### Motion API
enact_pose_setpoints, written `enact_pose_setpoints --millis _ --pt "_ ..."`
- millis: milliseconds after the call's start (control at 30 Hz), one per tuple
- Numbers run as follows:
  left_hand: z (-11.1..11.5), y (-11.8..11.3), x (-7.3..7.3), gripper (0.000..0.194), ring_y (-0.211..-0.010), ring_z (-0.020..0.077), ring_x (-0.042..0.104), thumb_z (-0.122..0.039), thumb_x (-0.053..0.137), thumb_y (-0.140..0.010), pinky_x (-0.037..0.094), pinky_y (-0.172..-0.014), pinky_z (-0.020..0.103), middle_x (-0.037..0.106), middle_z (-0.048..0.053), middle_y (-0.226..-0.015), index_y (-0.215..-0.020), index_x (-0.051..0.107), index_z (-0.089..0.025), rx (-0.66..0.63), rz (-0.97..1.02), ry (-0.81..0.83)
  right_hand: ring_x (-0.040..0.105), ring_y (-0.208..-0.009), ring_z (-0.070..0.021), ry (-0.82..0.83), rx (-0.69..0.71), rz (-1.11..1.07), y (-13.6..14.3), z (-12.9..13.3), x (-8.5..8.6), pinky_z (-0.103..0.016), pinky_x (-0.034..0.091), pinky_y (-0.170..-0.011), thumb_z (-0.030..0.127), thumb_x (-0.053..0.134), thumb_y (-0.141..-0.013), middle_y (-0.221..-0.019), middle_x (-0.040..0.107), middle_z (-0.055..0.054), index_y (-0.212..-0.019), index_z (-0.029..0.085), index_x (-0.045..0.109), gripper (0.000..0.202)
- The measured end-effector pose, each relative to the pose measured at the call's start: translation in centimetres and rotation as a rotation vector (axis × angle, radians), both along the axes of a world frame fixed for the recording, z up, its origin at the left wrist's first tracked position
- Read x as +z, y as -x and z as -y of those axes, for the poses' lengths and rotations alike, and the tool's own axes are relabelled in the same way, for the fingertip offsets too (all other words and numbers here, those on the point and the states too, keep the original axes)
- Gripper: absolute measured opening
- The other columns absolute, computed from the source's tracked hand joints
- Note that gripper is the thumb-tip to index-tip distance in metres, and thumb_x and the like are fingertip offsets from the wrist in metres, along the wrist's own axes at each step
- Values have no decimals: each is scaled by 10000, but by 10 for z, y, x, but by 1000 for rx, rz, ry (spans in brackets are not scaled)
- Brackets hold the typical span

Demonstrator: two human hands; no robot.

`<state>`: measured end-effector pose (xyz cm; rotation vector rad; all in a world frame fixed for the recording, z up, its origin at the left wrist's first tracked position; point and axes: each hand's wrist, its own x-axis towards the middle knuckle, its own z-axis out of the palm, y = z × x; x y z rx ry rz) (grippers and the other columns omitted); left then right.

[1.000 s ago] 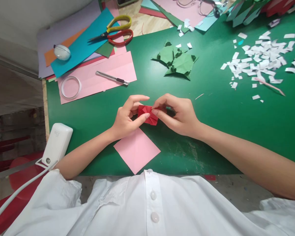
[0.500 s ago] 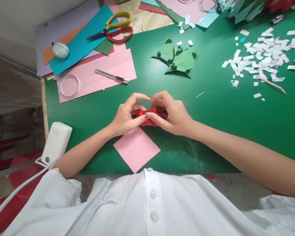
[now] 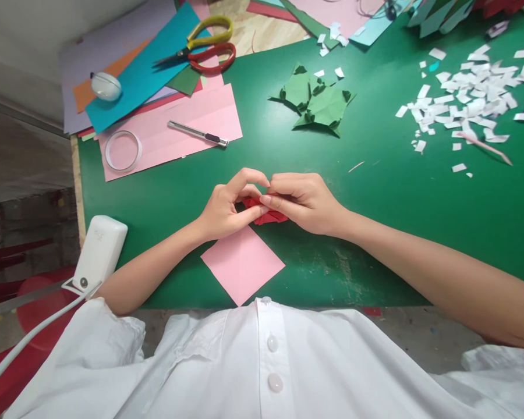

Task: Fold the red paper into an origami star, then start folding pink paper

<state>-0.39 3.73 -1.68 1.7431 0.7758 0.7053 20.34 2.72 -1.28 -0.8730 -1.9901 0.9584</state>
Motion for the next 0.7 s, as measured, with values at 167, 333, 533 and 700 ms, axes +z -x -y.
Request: enact_pose_setpoints --millis 167,333,533,700 --pt "-3 4 -3 241 -679 69 701 -246 658 -923 516 -615 179 743 -63 -850 -1102 499 -266 -71 43 -11 409 -556 -61 30 98 14 -6 -8 2 -222 321 -579 328 513 -1044 -615 462 61 -676 182 486 396" --pt "-5 6 -5 282 -643 87 708 -435 691 -935 527 -564 191 728 -62 -789 -1015 493 -251 -58 34 98 391 -548 -74 12 59 83 -5 -8 2 -230 311 -574 370 421 -1076 -607 468 52 -699 194 463 418" --pt "-5 5 -3 223 -643 87 754 -302 692 -952 593 -585 149 760 -90 -781 -999 481 -250 -79 116 109 372 -548 -76 -1 39 96 -4 -8 2 -237 302 -578 308 424 -1065 -609 452 53 -694 196 443 389" --pt "-3 3 -3 278 -678 108 782 -248 758 -899 656 -613 156 770 -113 -798 -979 491 -243 -31 206 170 380 -543 -61 49 -59 -14 -2 -6 2 -229 314 -565 278 514 -1024 -608 481 65 -740 190 519 297"
